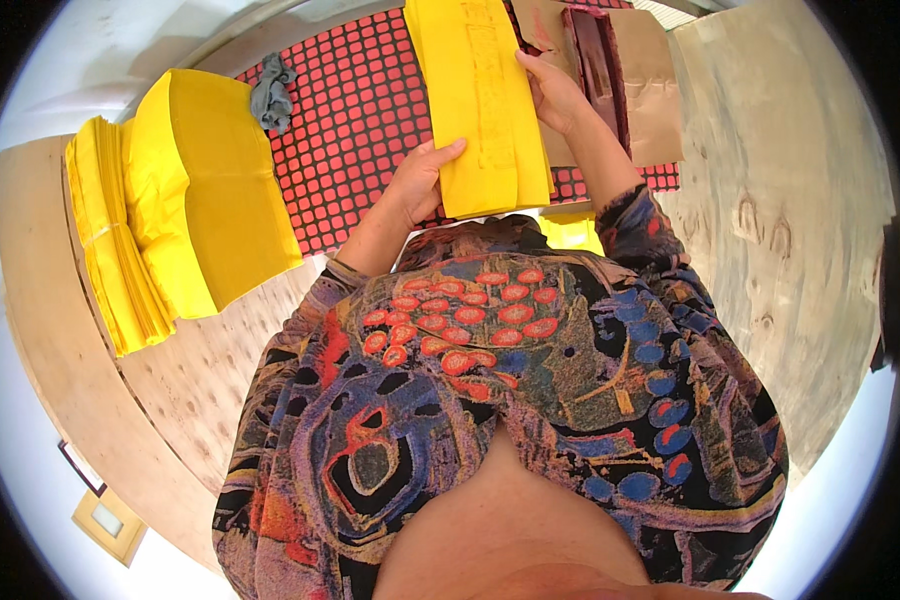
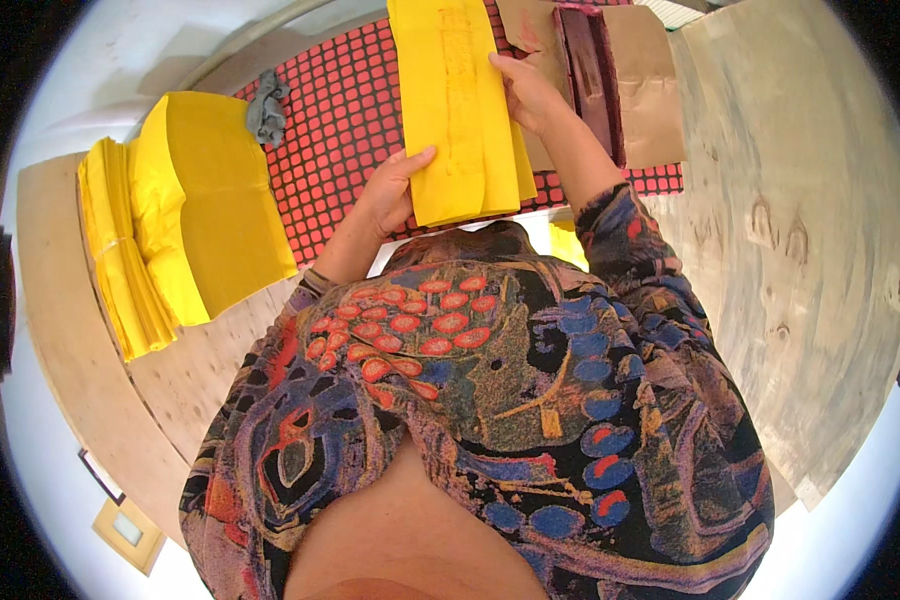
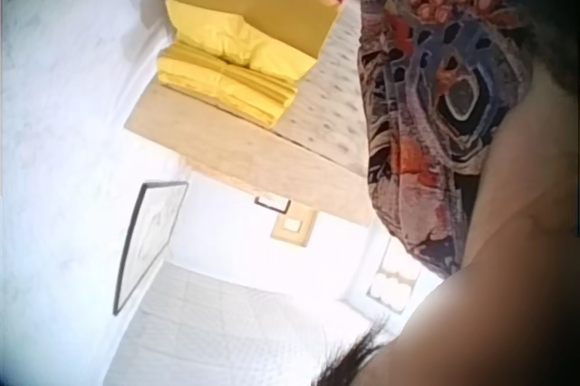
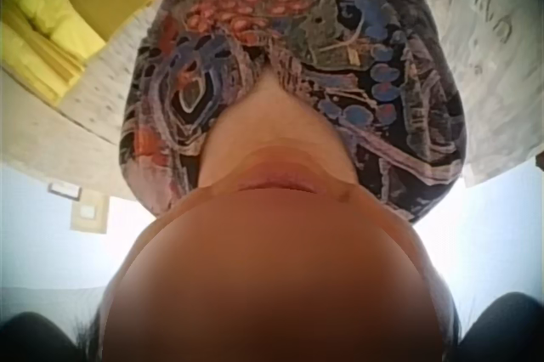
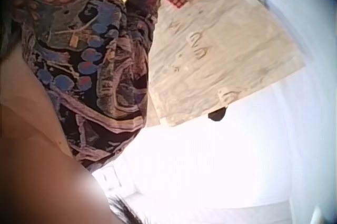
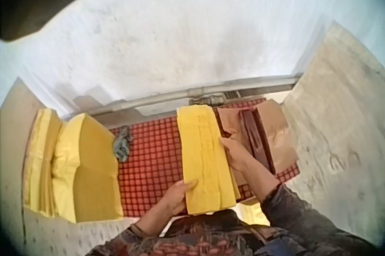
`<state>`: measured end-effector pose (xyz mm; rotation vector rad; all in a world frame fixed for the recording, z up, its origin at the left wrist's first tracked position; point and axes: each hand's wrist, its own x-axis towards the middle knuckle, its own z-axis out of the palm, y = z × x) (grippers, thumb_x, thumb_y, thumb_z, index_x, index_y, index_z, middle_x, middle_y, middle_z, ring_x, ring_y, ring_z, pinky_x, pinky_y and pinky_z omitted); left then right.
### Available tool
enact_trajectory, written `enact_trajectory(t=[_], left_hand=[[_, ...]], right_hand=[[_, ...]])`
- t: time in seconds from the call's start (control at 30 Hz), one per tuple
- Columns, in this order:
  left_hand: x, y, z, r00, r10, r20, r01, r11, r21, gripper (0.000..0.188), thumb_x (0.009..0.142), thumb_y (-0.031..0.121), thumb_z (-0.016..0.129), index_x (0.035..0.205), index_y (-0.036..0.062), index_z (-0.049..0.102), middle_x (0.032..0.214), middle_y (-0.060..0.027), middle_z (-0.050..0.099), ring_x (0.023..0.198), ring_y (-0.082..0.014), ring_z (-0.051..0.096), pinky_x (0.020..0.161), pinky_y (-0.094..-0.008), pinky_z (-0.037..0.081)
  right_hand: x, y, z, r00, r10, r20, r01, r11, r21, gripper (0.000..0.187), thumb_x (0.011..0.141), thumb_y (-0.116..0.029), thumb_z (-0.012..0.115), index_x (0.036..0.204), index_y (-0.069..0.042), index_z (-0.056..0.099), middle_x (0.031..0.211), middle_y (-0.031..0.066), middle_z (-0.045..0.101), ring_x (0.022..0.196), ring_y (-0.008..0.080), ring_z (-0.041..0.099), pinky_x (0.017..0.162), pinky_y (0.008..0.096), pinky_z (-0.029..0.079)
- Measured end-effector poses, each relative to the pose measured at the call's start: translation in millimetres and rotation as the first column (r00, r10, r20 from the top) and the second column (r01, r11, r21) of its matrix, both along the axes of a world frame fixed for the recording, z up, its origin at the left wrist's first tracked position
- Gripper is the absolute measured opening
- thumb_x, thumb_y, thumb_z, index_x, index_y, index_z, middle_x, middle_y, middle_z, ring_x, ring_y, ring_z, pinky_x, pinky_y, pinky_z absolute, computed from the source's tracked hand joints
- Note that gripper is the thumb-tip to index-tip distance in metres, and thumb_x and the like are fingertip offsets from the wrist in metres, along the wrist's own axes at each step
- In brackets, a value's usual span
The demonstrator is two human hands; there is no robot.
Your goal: The person repeatedly places yellow fabric pieces on a red patterned mat, rubs them with a dark rectangular block, and stacks the treated pieces. The person handles the fabric and block by hand throughout the process.
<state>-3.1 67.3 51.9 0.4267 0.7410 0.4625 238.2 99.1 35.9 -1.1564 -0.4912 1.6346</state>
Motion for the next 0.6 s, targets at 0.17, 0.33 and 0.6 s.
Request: enact_trajectory(t=[0.17,0.33,0.6], left_hand=[[-16.3,-3.7,5.6,0.989,0.104,-0.103,-0.086,0.981,0.172,0.035,0.098,0.016,0.057,0.127,-0.0035,0.052,0.119,-0.0124,0.064,0.103,-0.0212,0.066,0.089,-0.0347,0.055],[-47.8,-9.0,3.4,0.921,0.367,-0.132,-0.316,0.9,0.3,0.032,0.096,0.009,0.058,0.125,-0.0031,0.052,0.117,-0.0118,0.064,0.102,-0.0196,0.066,0.087,-0.033,0.055],[-97.4,-16.7,-32.8,0.871,0.438,-0.222,-0.358,0.876,0.322,0.032,0.096,0.009,0.059,0.125,-0.0024,0.052,0.118,-0.0117,0.064,0.102,-0.0204,0.066,0.087,-0.0347,0.055]], right_hand=[[-24.1,24.0,12.6,0.997,-0.023,0.072,0.013,0.99,0.143,0.031,0.101,-0.023,0.051,0.126,-0.004,0.056,0.117,0.0065,0.066,0.105,0.016,0.065,0.087,0.031,0.054],[-73.0,40.9,21.1,0.995,0.071,0.074,-0.085,0.977,0.197,0.029,0.099,-0.018,0.054,0.122,0.0,0.055,0.113,0.0073,0.066,0.101,0.016,0.065,0.085,0.0303,0.054],[-142.1,47.8,-12.7,0.987,0.044,0.154,-0.034,0.997,-0.066,0.028,0.097,-0.011,0.053,0.118,0.006,0.058,0.109,0.0158,0.068,0.093,0.0251,0.068,0.079,0.0352,0.055]])
